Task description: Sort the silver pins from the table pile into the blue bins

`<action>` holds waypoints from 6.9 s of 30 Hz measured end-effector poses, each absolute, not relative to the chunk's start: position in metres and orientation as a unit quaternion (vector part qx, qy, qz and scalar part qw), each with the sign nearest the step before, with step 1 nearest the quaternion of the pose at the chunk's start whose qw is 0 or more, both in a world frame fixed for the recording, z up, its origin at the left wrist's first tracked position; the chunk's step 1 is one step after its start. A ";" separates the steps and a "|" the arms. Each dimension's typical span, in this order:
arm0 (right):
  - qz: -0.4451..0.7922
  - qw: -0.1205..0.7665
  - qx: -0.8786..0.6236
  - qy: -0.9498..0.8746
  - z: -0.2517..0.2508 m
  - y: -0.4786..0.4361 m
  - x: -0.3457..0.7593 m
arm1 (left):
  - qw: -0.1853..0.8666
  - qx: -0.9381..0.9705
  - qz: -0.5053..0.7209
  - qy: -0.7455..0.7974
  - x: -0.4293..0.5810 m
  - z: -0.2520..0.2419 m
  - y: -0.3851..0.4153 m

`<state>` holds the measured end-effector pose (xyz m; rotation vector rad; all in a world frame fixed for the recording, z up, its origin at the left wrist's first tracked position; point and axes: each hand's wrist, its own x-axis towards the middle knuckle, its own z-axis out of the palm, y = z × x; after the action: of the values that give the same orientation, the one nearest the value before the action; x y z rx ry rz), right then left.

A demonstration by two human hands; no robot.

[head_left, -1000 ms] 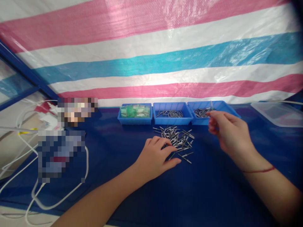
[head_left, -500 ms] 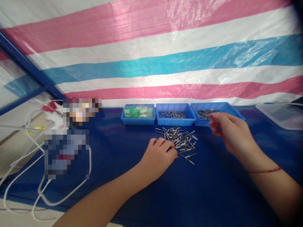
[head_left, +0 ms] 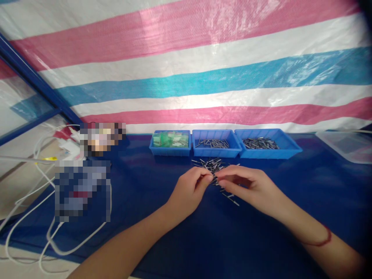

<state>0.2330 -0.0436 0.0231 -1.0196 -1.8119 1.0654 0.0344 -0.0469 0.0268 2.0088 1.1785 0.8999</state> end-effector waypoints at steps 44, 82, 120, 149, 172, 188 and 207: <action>0.349 0.479 -0.405 -0.696 0.029 -0.054 0.218 | 0.425 0.675 0.430 0.423 0.040 0.019 -0.045; 0.420 0.468 -0.550 -0.549 0.024 -0.024 0.256 | 0.074 0.908 -0.046 0.409 0.008 0.049 -0.035; 0.341 0.352 -0.509 -0.707 0.019 -0.037 0.233 | 0.057 0.920 -0.025 0.386 0.012 0.044 -0.036; 0.288 0.337 -0.487 -0.753 0.015 -0.040 0.230 | 0.133 0.909 0.172 0.354 0.031 0.008 -0.034; 0.517 0.490 -0.344 -0.612 0.034 -0.049 0.222 | 0.521 0.658 0.378 0.390 0.041 0.025 -0.051; 0.471 0.488 -0.375 -0.632 0.034 -0.051 0.222 | 0.493 0.685 0.369 0.390 0.041 0.018 -0.051; 0.469 0.500 -0.498 -0.531 0.027 -0.040 0.227 | 0.208 0.793 0.327 0.470 0.033 0.026 -0.045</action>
<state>0.2269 -0.0403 0.0270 -1.2035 -1.2842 1.1346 0.0330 -0.0449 0.0258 2.2083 1.3085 0.9093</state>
